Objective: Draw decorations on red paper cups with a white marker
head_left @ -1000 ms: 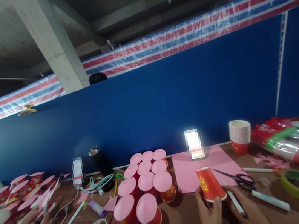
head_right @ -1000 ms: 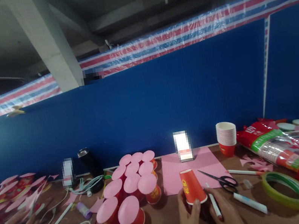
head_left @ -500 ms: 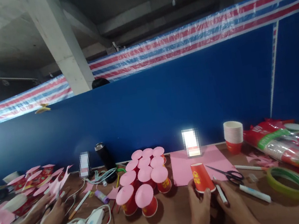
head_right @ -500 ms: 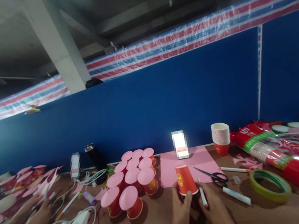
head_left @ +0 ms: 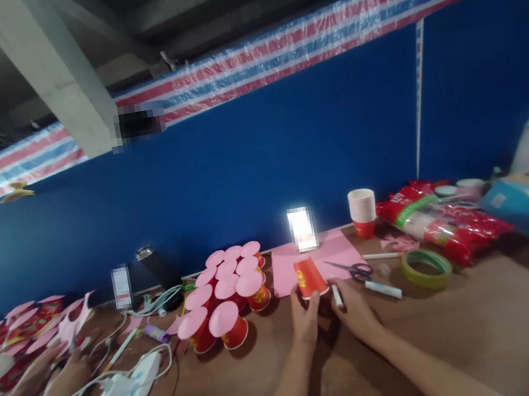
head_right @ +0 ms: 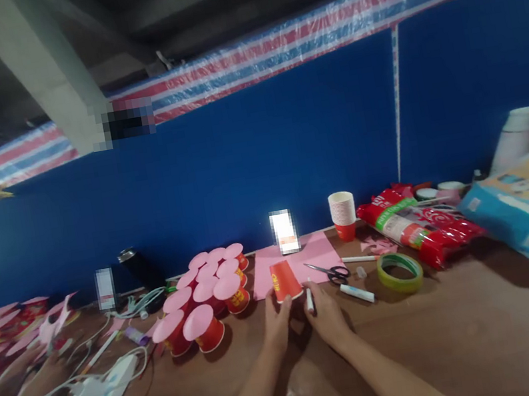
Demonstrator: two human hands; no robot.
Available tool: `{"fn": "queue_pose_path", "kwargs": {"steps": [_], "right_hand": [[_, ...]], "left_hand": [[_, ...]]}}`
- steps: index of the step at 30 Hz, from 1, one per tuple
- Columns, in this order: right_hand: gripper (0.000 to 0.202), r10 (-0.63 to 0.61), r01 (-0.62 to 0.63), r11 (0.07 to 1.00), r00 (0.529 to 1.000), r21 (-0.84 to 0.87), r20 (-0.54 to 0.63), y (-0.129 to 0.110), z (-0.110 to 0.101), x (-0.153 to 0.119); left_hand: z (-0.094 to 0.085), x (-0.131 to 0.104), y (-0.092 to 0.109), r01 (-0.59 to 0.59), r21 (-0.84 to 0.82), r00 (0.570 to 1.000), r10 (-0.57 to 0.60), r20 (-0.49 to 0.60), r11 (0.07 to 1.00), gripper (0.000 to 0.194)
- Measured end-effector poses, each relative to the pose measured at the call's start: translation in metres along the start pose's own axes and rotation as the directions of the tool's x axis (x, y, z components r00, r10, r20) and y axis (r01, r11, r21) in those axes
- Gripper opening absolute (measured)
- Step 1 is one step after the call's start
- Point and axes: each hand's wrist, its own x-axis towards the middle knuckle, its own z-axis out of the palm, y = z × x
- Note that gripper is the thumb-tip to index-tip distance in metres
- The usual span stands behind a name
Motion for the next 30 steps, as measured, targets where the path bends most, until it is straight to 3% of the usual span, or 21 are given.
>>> {"fn": "queue_pose_path", "kwargs": {"steps": [6, 18, 30], "right_hand": [[0.035, 0.004, -0.004, 1.0, 1.0, 0.025, 0.02, -0.006, -0.003, -0.001], [0.034, 0.019, -0.02, 0.999, 0.999, 0.027, 0.045, -0.015, -0.008, -0.001], [0.045, 0.011, -0.013, 0.999, 0.998, 0.031, 0.065, -0.008, -0.005, -0.003]], "left_hand": [[-0.002, 0.004, -0.008, 0.022, -0.033, 1.0, -0.023, -0.016, 0.999, 0.057], [0.001, 0.001, -0.003, 0.024, -0.064, 0.999, -0.026, -0.036, 0.998, 0.055], [0.0, 0.001, -0.002, 0.039, -0.106, 0.999, -0.043, -0.034, 0.994, 0.054]]}}
